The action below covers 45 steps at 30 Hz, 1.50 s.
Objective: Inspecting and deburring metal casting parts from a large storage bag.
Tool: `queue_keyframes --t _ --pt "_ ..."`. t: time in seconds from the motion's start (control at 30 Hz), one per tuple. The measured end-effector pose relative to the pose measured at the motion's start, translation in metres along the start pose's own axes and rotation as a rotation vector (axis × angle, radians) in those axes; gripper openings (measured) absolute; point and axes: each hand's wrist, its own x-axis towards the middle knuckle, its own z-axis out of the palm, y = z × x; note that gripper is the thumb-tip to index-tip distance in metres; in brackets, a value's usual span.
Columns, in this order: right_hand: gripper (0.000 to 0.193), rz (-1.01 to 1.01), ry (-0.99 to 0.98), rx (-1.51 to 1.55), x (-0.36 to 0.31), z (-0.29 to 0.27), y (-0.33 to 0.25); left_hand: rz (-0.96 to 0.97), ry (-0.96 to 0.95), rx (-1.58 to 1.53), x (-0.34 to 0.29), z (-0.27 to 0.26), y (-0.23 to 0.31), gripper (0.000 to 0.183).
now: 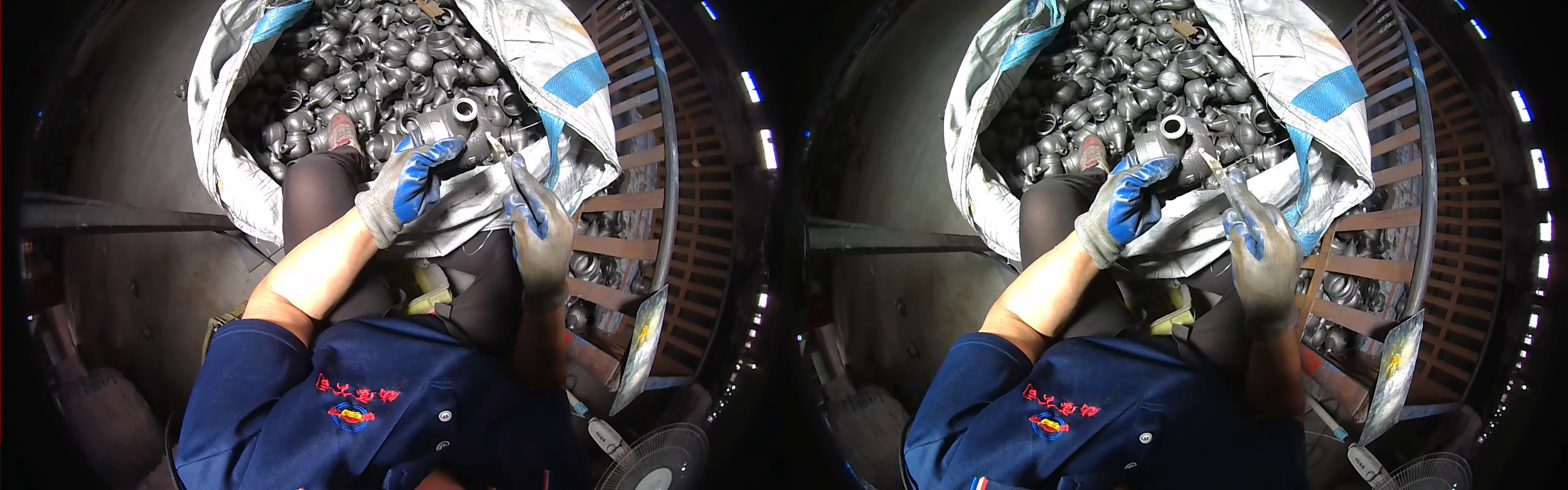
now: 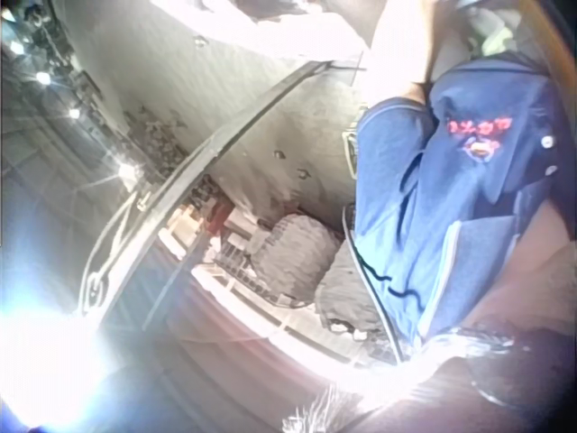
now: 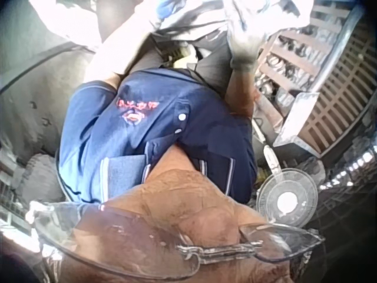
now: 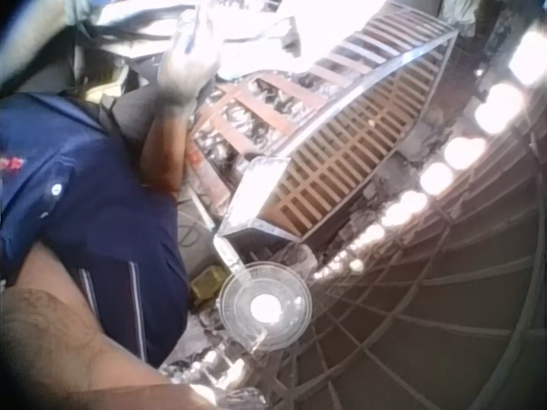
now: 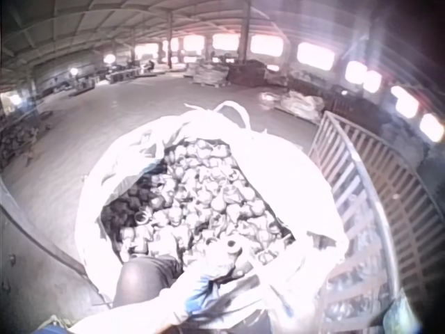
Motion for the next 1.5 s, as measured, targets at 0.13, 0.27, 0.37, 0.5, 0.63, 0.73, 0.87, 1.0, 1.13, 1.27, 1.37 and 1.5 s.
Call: queue_keyframes --t 0.13,0.27,0.37,0.5,0.63,0.73,0.87,1.0,1.13,1.27,1.37,1.5 --pt "0.034 -0.034 -0.039 -0.152 0.006 0.0 -0.01 0.26 -0.092 0.549 0.001 -0.014 -0.016 0.026" --pt "0.031 -0.029 -0.061 -0.246 0.01 0.005 -0.02 0.257 0.02 0.21 0.007 -0.008 -0.029 0.028" --pt "0.029 0.019 -0.095 -0.335 0.008 0.009 -0.023 0.252 0.027 0.179 0.008 -0.006 -0.022 0.026" --pt "0.029 0.024 -0.094 -0.384 -0.004 0.018 -0.008 0.005 0.001 -0.264 0.005 -0.004 -0.017 0.018" --pt "0.026 0.042 -0.127 -0.439 -0.009 0.02 -0.001 -0.26 -0.027 -0.841 0.004 0.001 -0.006 0.018" --pt "0.027 0.184 -0.132 -0.034 -0.011 0.014 0.004 -0.185 -0.005 -0.509 0.003 0.001 -0.002 0.019" --pt "0.032 0.524 -0.129 0.558 -0.01 0.006 0.0 -0.16 0.061 -0.522 0.008 -0.005 -0.023 0.025" --pt "0.033 0.586 -0.207 0.654 -0.001 0.004 -0.005 -0.379 -0.023 -0.947 0.003 -0.003 -0.006 0.023" --pt "0.034 0.665 -0.315 0.719 0.004 0.005 0.005 -0.376 -0.047 -0.962 0.003 -0.005 -0.009 0.031" --pt "0.034 0.7 -0.309 0.746 0.001 0.006 0.006 -0.399 -0.052 -0.992 0.003 -0.004 -0.006 0.03" --pt "0.035 0.654 -0.324 0.737 -0.004 0.002 0.012 -0.206 -0.064 -0.597 -0.002 0.001 -0.002 0.022" --pt "0.032 0.62 -0.221 0.56 -0.006 -0.004 0.006 0.129 -0.11 0.137 0.003 -0.014 -0.022 0.027"
